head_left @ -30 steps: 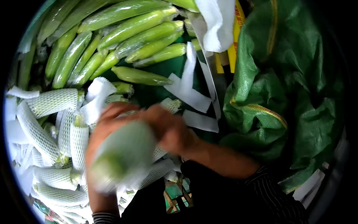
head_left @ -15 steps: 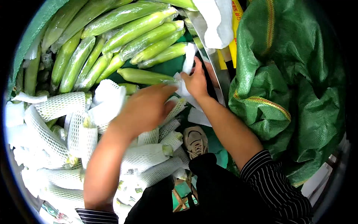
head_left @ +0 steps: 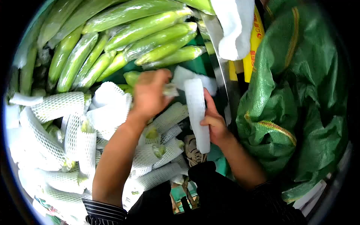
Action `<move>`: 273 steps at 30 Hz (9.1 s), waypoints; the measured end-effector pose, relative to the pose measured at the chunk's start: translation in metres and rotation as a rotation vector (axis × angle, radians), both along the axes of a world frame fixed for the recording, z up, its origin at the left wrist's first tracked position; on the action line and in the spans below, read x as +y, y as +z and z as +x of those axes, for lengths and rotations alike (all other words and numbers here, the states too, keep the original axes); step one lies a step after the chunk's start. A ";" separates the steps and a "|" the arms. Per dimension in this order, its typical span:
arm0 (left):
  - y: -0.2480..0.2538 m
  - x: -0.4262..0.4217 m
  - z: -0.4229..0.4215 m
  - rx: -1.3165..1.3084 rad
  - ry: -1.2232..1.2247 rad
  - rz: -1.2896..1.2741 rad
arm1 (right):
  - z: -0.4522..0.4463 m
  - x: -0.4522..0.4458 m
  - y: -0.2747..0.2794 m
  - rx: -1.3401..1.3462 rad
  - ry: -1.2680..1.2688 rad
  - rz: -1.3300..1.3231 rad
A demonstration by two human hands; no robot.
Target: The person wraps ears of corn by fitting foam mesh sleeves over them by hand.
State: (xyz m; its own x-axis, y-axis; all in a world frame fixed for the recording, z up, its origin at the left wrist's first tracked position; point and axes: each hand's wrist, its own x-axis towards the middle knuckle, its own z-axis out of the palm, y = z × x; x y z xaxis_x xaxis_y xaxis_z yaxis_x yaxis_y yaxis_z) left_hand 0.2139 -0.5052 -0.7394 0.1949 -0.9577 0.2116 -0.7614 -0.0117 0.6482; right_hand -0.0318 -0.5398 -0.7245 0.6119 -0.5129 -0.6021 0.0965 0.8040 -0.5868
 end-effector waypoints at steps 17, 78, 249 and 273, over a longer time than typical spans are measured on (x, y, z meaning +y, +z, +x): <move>0.020 0.035 -0.033 0.939 0.060 -0.164 | 0.054 -0.007 0.025 0.064 0.161 -0.919; 0.089 0.070 0.012 1.484 0.303 -0.069 | 0.093 0.024 0.040 -0.064 -0.238 0.036; 0.051 0.104 -0.145 0.879 -0.080 0.248 | -0.073 0.042 0.042 -0.392 -0.127 -0.001; -0.036 0.119 -0.141 0.278 -0.020 0.525 | -0.119 0.095 -0.171 0.152 0.018 -0.170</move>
State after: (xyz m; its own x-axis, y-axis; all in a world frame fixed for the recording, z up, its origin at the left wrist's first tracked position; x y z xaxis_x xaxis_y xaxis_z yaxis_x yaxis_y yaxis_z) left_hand 0.0733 -0.3864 -0.7756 0.1558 -0.9246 -0.3475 -0.5672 -0.3718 0.7349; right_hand -0.1511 -0.4443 -0.8956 0.5308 -0.6046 -0.5938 -0.0171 0.6929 -0.7208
